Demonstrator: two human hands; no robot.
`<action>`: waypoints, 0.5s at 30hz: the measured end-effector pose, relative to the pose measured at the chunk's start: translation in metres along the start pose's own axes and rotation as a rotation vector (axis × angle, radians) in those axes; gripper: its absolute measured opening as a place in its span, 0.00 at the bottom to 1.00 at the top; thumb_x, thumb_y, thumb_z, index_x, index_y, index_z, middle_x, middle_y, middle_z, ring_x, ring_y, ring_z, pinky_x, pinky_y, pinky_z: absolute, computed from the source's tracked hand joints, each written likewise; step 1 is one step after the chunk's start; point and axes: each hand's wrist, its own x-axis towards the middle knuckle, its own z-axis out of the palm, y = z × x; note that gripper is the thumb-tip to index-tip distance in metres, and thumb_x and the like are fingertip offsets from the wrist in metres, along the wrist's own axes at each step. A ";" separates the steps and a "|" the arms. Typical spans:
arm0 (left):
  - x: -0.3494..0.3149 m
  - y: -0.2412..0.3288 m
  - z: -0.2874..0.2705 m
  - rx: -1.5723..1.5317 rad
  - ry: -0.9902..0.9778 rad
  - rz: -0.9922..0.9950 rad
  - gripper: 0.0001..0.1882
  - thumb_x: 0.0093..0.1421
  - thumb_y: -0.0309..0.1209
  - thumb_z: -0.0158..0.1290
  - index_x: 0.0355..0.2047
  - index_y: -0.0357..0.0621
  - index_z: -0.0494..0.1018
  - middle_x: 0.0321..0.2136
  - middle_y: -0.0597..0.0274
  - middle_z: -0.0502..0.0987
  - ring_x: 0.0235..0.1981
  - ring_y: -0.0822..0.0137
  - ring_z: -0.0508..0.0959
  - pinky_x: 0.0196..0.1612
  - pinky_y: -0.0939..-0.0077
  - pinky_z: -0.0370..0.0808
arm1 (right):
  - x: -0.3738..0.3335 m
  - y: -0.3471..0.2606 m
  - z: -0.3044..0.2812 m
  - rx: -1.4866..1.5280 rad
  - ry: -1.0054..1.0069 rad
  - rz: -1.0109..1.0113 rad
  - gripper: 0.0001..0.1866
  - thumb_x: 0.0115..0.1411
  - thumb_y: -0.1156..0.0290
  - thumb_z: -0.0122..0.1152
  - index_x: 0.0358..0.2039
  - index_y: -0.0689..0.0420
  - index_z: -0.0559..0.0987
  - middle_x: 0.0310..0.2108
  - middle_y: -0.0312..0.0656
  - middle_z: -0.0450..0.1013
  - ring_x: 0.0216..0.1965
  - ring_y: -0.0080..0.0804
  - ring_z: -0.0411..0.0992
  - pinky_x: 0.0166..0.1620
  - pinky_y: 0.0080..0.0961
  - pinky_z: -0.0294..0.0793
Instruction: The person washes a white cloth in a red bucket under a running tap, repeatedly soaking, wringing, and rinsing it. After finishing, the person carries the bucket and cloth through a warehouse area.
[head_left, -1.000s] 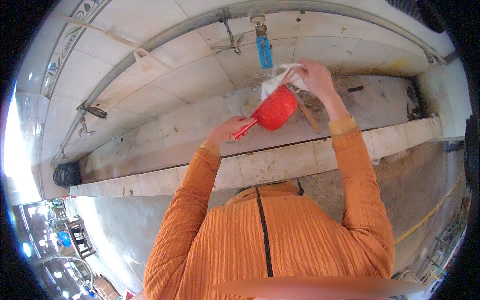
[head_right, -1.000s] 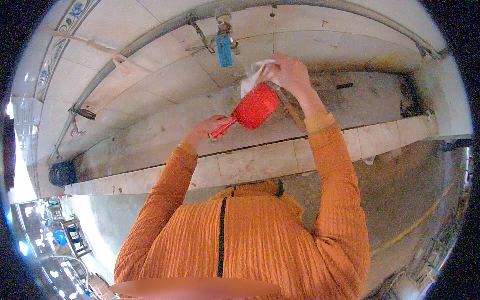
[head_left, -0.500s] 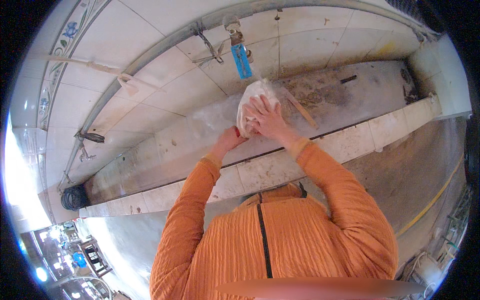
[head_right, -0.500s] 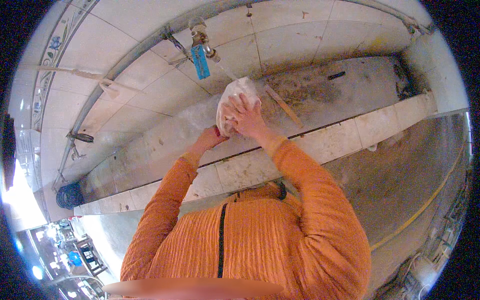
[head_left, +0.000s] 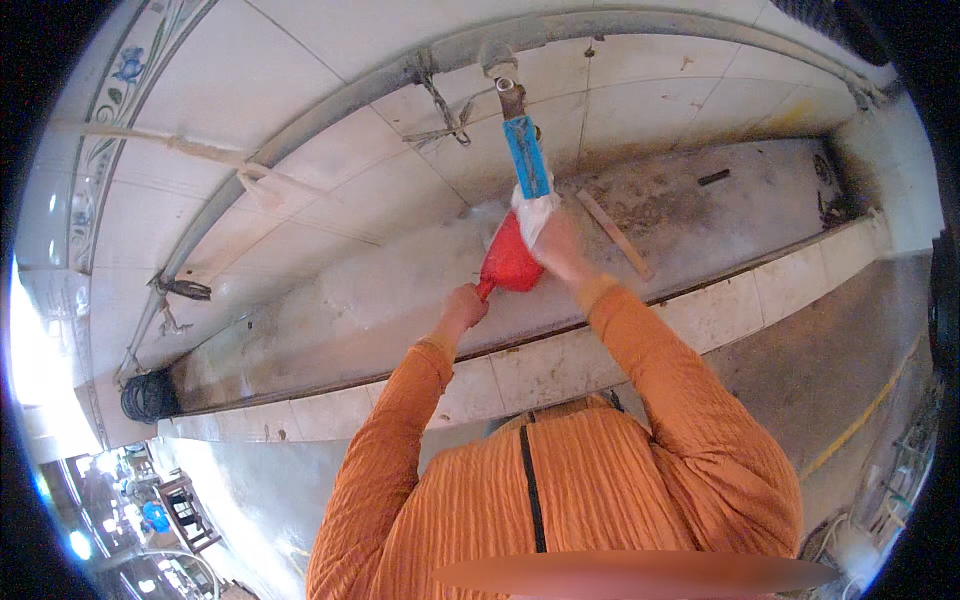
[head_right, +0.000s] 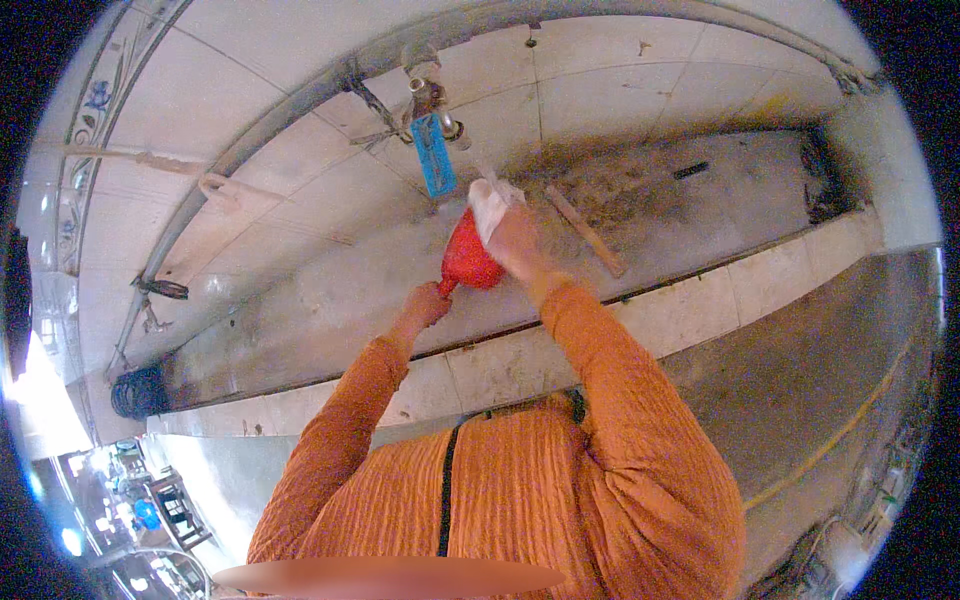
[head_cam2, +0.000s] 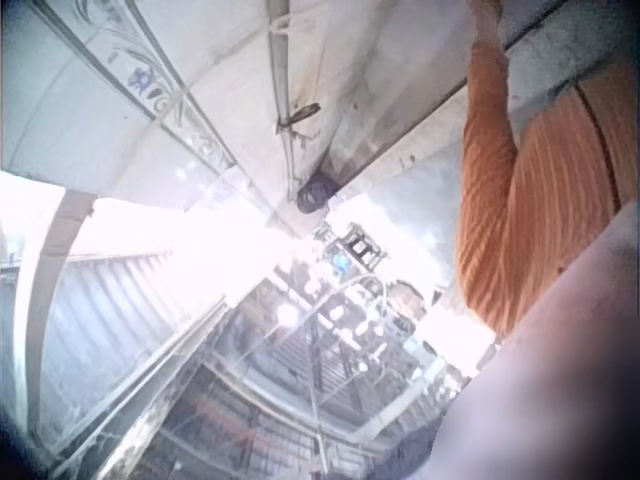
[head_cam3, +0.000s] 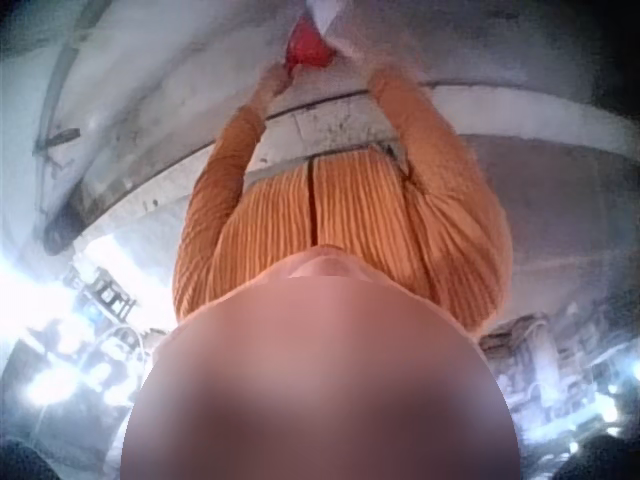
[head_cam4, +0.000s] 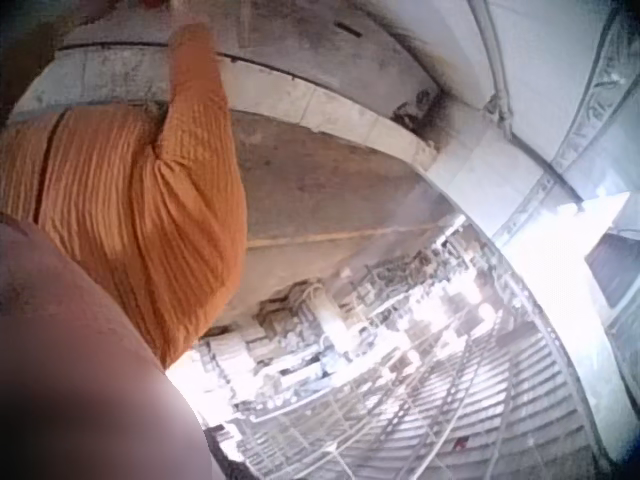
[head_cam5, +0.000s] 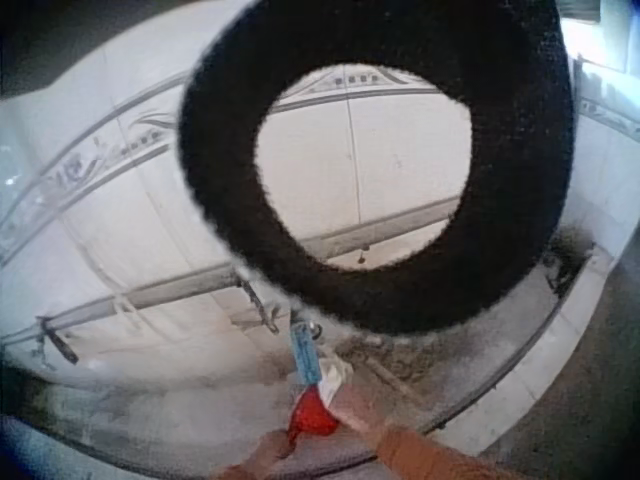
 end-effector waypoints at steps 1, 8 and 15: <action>0.000 -0.007 0.007 -0.025 -0.018 0.002 0.13 0.46 0.33 0.46 0.32 0.41 0.68 0.27 0.47 0.72 0.32 0.50 0.72 0.35 0.59 0.69 | -0.013 0.002 0.007 -0.070 0.067 -0.052 0.21 0.49 0.56 0.47 0.38 0.59 0.68 0.35 0.54 0.67 0.39 0.47 0.65 0.40 0.36 0.63; -0.005 -0.005 -0.012 0.028 0.146 0.109 0.15 0.43 0.33 0.47 0.33 0.43 0.67 0.28 0.48 0.72 0.32 0.50 0.72 0.35 0.59 0.69 | 0.011 -0.007 -0.051 0.489 -0.432 0.255 0.26 0.48 0.55 0.51 0.44 0.59 0.65 0.41 0.46 0.65 0.46 0.32 0.62 0.49 0.29 0.57; -0.031 -0.010 -0.030 -0.147 0.123 0.240 0.16 0.41 0.31 0.47 0.33 0.41 0.66 0.26 0.46 0.72 0.30 0.49 0.72 0.34 0.58 0.68 | 0.028 0.025 -0.034 0.965 -0.716 0.510 0.22 0.49 0.58 0.50 0.42 0.58 0.66 0.39 0.45 0.67 0.42 0.33 0.64 0.45 0.31 0.61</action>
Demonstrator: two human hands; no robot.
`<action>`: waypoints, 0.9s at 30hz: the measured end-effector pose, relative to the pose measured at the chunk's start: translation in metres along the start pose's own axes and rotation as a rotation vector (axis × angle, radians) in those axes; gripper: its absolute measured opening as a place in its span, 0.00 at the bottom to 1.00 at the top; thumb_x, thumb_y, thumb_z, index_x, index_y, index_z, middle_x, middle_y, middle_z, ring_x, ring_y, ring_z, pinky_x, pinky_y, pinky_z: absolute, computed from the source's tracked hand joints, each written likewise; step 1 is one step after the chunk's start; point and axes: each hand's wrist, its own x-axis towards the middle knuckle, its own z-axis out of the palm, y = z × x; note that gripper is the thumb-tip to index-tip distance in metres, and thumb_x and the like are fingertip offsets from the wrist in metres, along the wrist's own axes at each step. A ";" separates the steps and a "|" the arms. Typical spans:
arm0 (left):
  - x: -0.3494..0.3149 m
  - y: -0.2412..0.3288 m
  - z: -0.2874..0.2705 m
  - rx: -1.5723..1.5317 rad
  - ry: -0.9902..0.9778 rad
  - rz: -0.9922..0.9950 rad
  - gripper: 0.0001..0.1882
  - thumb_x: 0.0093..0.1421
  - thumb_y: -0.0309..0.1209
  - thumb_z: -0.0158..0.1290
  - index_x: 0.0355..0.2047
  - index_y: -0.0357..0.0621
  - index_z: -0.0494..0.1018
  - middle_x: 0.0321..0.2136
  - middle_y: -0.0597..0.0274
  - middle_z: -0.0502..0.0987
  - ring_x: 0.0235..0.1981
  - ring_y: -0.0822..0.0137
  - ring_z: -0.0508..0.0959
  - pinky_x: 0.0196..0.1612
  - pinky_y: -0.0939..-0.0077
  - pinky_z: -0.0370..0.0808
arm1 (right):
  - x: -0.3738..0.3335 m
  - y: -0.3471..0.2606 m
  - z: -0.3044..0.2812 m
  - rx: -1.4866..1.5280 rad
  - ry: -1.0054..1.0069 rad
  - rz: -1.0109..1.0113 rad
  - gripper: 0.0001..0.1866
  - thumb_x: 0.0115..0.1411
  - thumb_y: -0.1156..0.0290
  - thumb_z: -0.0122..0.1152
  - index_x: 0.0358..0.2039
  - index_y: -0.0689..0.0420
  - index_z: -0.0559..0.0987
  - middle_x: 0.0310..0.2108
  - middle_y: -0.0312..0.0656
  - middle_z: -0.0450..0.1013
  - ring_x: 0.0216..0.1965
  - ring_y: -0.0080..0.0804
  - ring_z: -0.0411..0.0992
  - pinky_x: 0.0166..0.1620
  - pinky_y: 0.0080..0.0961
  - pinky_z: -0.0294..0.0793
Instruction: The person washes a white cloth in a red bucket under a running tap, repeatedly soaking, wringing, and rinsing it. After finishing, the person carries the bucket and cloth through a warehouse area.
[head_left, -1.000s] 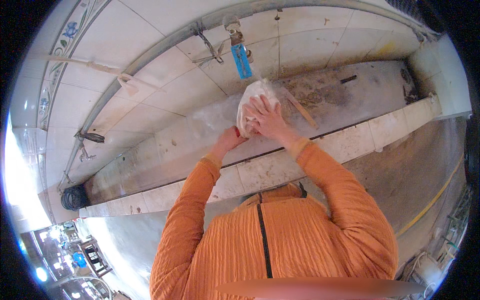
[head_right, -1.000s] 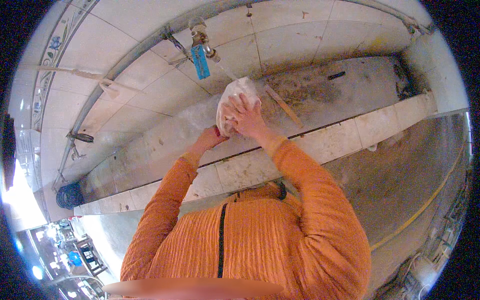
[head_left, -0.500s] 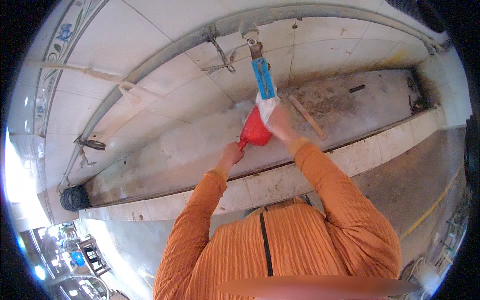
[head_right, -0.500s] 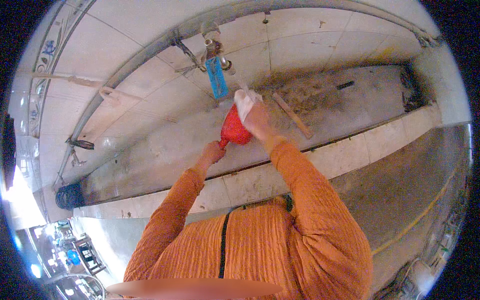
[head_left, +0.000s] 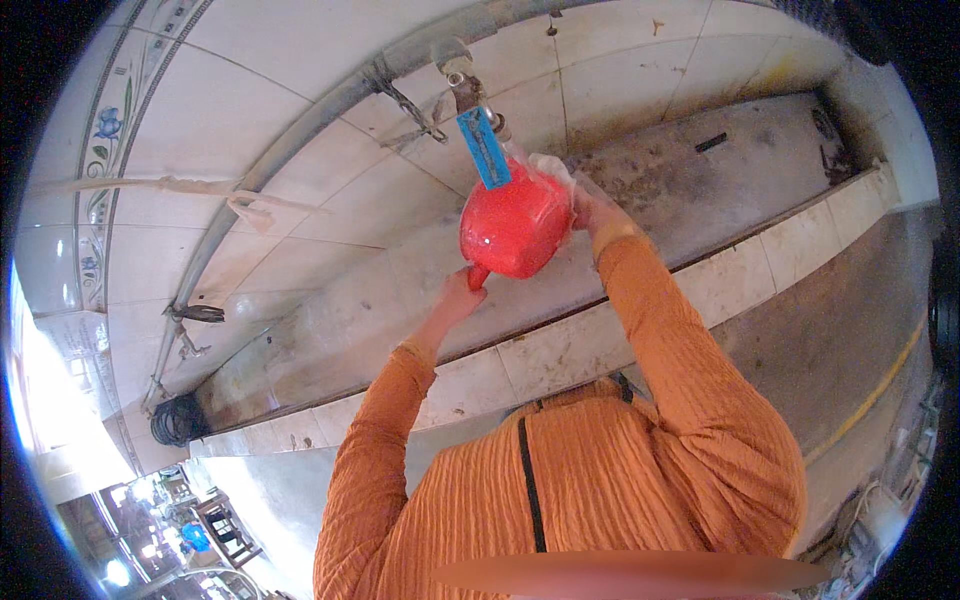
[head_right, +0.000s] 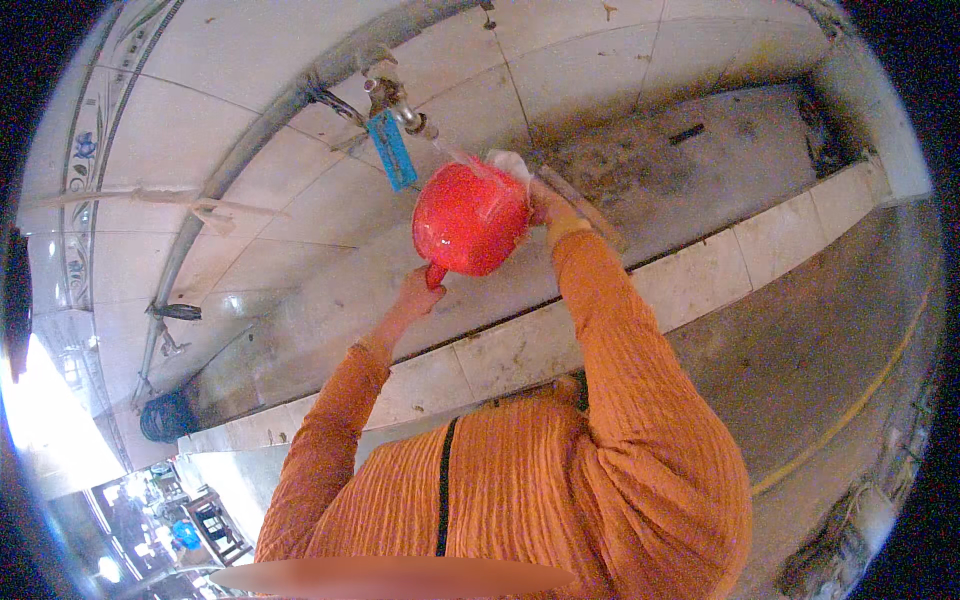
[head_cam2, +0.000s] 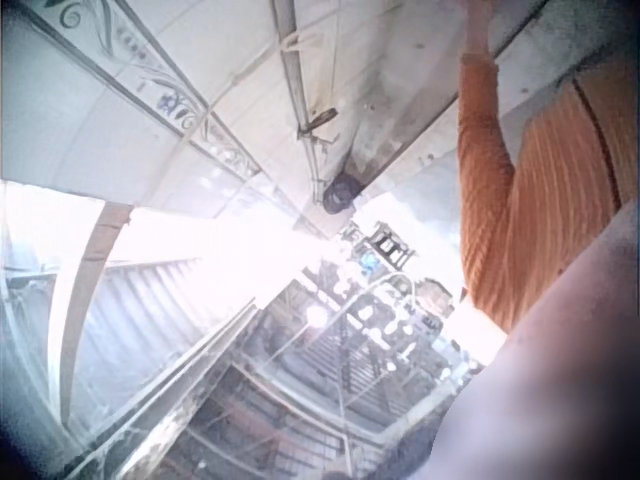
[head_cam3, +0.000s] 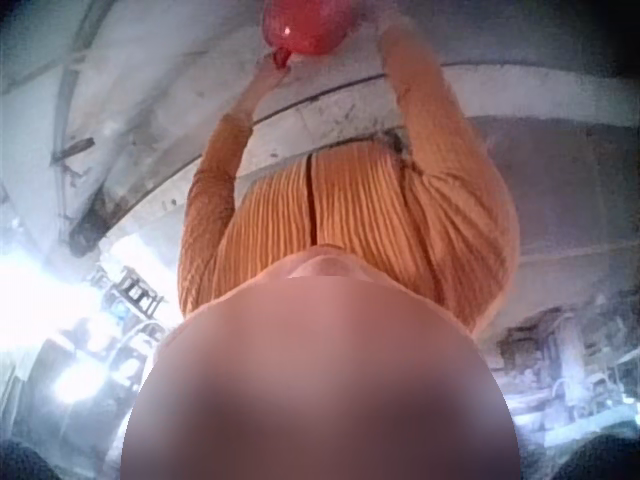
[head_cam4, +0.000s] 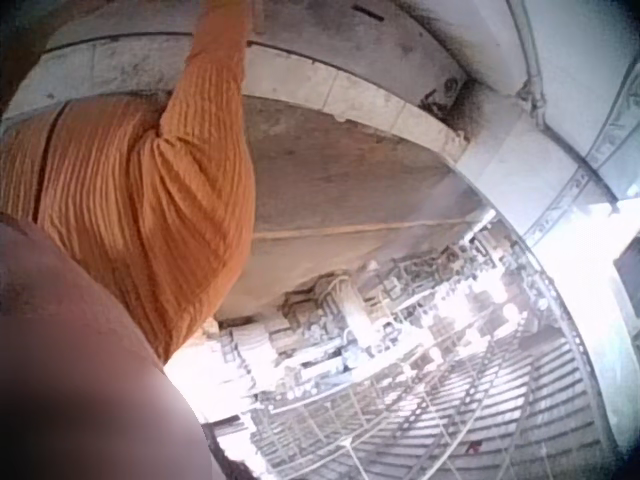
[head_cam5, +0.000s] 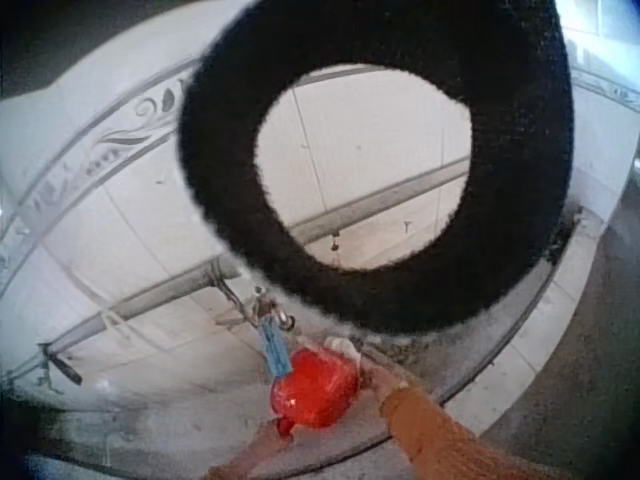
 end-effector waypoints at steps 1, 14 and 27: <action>0.002 0.004 -0.005 -0.018 -0.040 -0.024 0.16 0.40 0.31 0.47 0.33 0.40 0.66 0.25 0.45 0.72 0.30 0.48 0.72 0.33 0.58 0.68 | 0.001 0.006 0.004 0.058 0.015 -0.007 0.21 0.49 0.59 0.50 0.42 0.58 0.66 0.39 0.45 0.67 0.41 0.33 0.64 0.45 0.31 0.62; 0.040 0.039 0.024 0.104 0.317 -0.170 0.13 0.46 0.32 0.47 0.33 0.42 0.63 0.25 0.48 0.72 0.28 0.49 0.73 0.29 0.56 0.69 | -0.017 0.077 0.016 0.437 0.034 0.027 0.15 0.51 0.65 0.48 0.38 0.57 0.69 0.34 0.43 0.69 0.33 0.34 0.69 0.37 0.34 0.69; 0.019 0.014 0.022 0.550 0.339 -0.044 0.20 0.49 0.37 0.47 0.41 0.44 0.60 0.35 0.56 0.69 0.36 0.58 0.71 0.36 0.62 0.68 | -0.087 -0.074 -0.015 0.496 0.168 -0.132 0.13 0.52 0.63 0.48 0.36 0.56 0.69 0.33 0.40 0.69 0.33 0.33 0.69 0.36 0.32 0.71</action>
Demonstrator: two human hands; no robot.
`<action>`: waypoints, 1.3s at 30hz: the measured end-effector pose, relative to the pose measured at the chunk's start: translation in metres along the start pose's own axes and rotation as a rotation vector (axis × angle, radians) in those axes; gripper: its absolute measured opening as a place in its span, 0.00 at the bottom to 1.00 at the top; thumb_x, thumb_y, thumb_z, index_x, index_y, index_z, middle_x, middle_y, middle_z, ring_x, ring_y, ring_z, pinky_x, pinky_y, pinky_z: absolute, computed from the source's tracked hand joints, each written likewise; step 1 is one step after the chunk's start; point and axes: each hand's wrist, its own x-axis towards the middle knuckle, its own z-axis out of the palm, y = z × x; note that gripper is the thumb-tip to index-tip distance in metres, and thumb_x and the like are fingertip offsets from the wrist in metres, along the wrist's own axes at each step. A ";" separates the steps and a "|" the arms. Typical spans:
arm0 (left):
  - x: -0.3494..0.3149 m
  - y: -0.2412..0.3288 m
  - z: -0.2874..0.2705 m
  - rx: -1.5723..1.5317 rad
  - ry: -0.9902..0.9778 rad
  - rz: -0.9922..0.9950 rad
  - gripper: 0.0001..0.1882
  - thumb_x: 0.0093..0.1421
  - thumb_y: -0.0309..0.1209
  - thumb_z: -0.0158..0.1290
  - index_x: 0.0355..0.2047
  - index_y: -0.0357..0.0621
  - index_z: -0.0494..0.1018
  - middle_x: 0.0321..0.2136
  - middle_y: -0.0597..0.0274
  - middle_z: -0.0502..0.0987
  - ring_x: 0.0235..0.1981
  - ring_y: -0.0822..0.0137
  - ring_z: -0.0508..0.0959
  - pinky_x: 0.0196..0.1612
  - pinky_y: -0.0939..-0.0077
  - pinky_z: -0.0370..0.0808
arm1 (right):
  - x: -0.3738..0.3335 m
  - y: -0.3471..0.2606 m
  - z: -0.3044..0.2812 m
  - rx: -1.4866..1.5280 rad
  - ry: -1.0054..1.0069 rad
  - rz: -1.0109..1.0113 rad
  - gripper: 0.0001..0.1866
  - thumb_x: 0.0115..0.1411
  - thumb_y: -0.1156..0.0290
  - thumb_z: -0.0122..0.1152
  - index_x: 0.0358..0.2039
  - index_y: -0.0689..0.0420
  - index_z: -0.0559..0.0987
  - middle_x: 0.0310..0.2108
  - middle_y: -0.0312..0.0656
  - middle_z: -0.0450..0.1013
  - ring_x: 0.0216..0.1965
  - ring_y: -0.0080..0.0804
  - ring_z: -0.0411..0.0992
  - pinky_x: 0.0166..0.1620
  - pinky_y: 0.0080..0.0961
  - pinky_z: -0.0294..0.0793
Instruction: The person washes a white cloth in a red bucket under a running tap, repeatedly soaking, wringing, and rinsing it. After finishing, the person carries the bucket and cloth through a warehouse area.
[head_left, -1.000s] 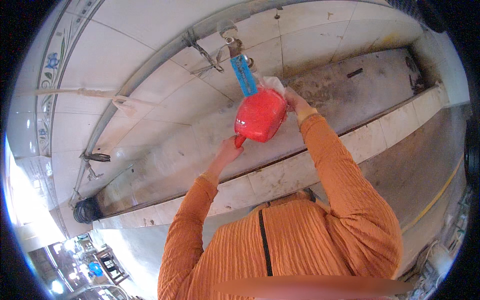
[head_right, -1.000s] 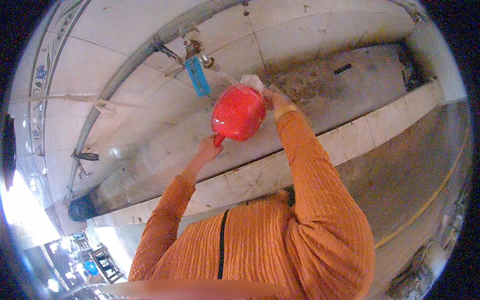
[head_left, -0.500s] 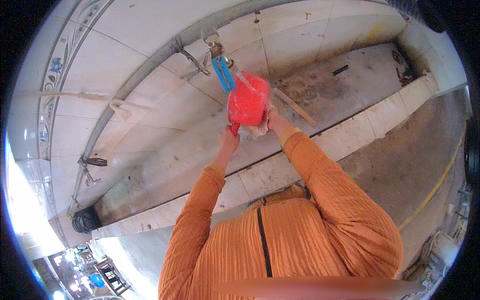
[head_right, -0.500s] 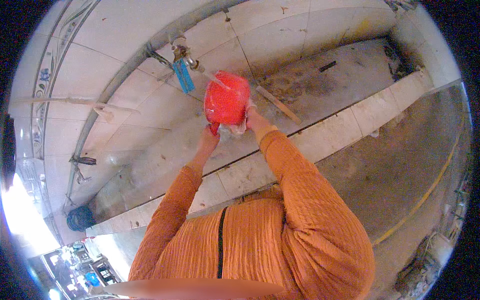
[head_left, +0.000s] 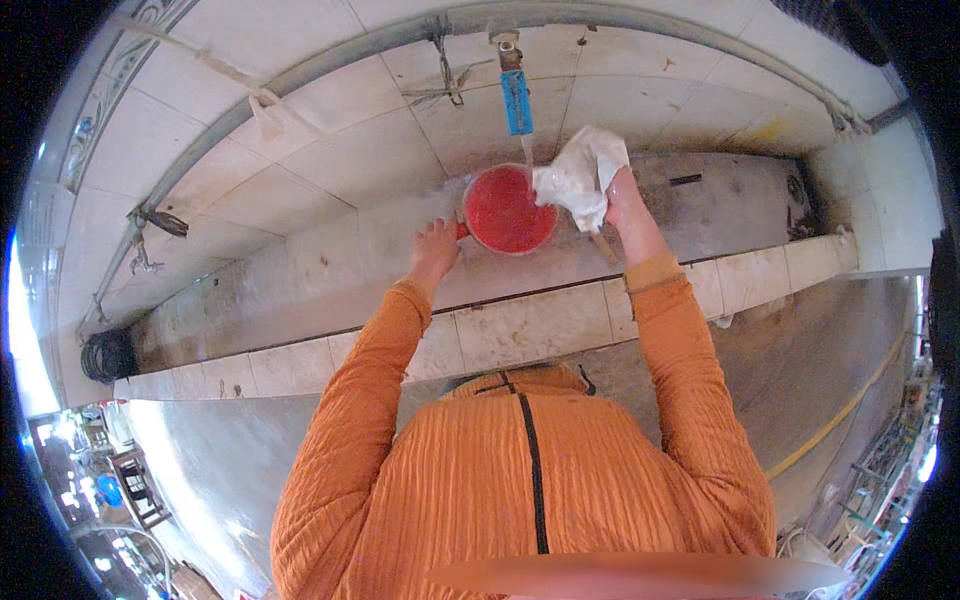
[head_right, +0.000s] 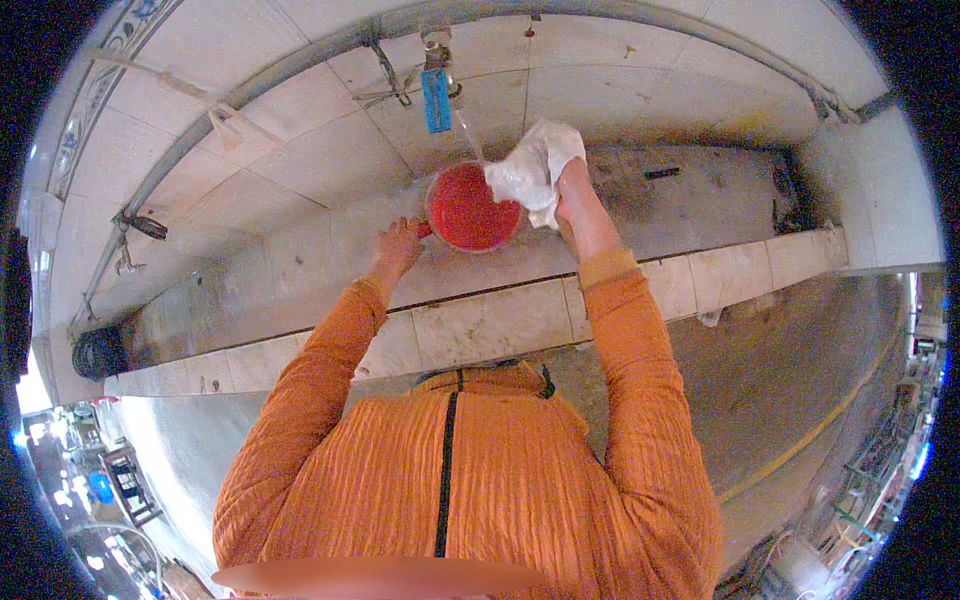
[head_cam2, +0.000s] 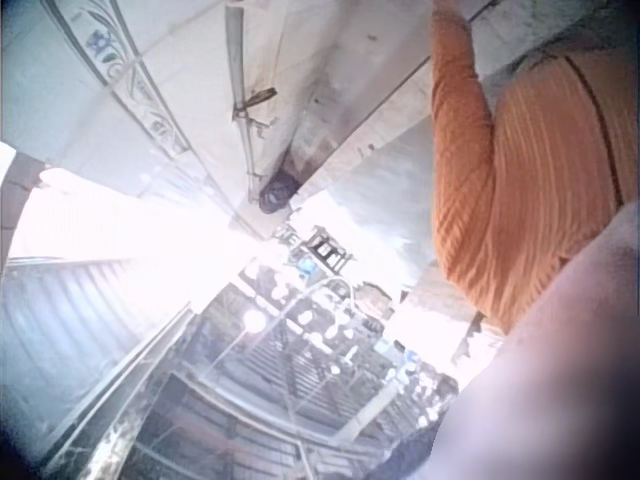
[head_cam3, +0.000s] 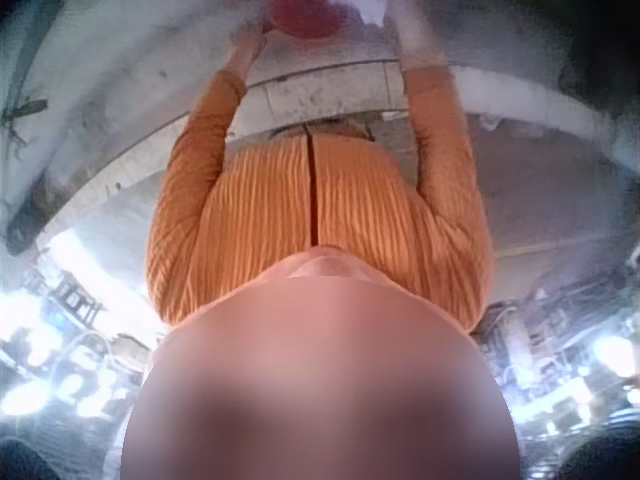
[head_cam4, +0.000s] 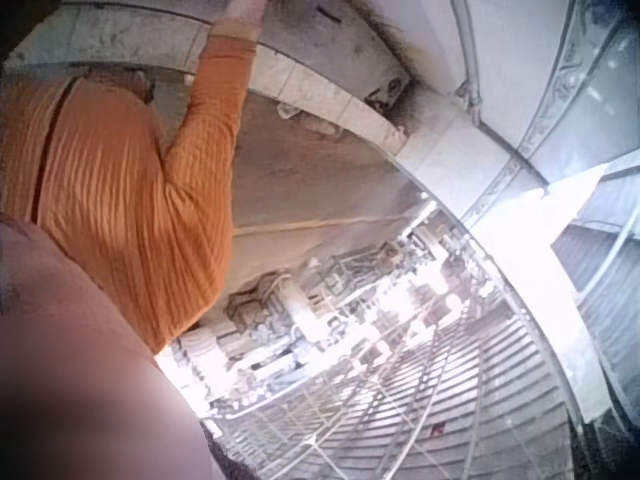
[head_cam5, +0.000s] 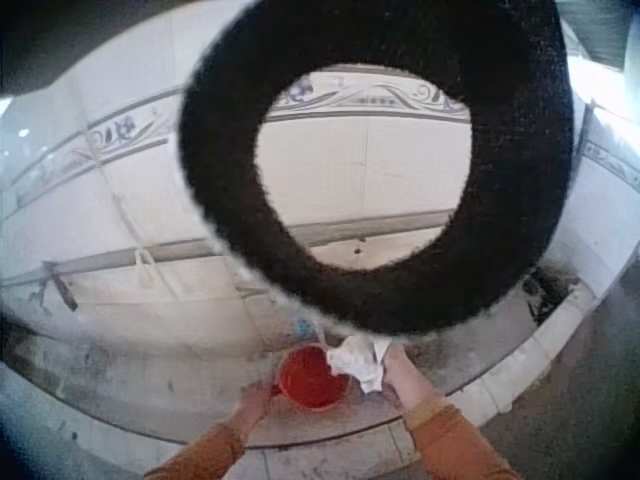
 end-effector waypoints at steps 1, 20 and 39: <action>-0.002 0.003 -0.001 0.047 0.048 0.041 0.21 0.49 0.37 0.47 0.42 0.44 0.60 0.37 0.56 0.68 0.37 0.58 0.70 0.37 0.62 0.67 | 0.003 -0.003 0.008 0.035 -0.007 -0.028 0.13 0.52 0.63 0.48 0.36 0.56 0.69 0.33 0.40 0.69 0.34 0.33 0.69 0.36 0.32 0.71; 0.091 0.068 -0.073 -1.886 -0.466 -0.276 0.15 0.55 0.35 0.42 0.39 0.39 0.66 0.27 0.61 0.71 0.29 0.67 0.71 0.30 0.72 0.71 | 0.021 0.037 -0.088 -2.067 0.287 0.314 0.20 0.46 0.58 0.49 0.38 0.57 0.72 0.40 0.48 0.68 0.44 0.42 0.65 0.45 0.33 0.64; 0.096 0.098 -0.093 -1.585 -0.159 -0.330 0.12 0.52 0.39 0.43 0.32 0.44 0.64 0.24 0.61 0.66 0.25 0.69 0.67 0.24 0.73 0.66 | 0.018 0.051 -0.073 -1.891 0.216 0.078 0.21 0.44 0.61 0.54 0.36 0.62 0.71 0.38 0.49 0.68 0.39 0.40 0.68 0.37 0.35 0.68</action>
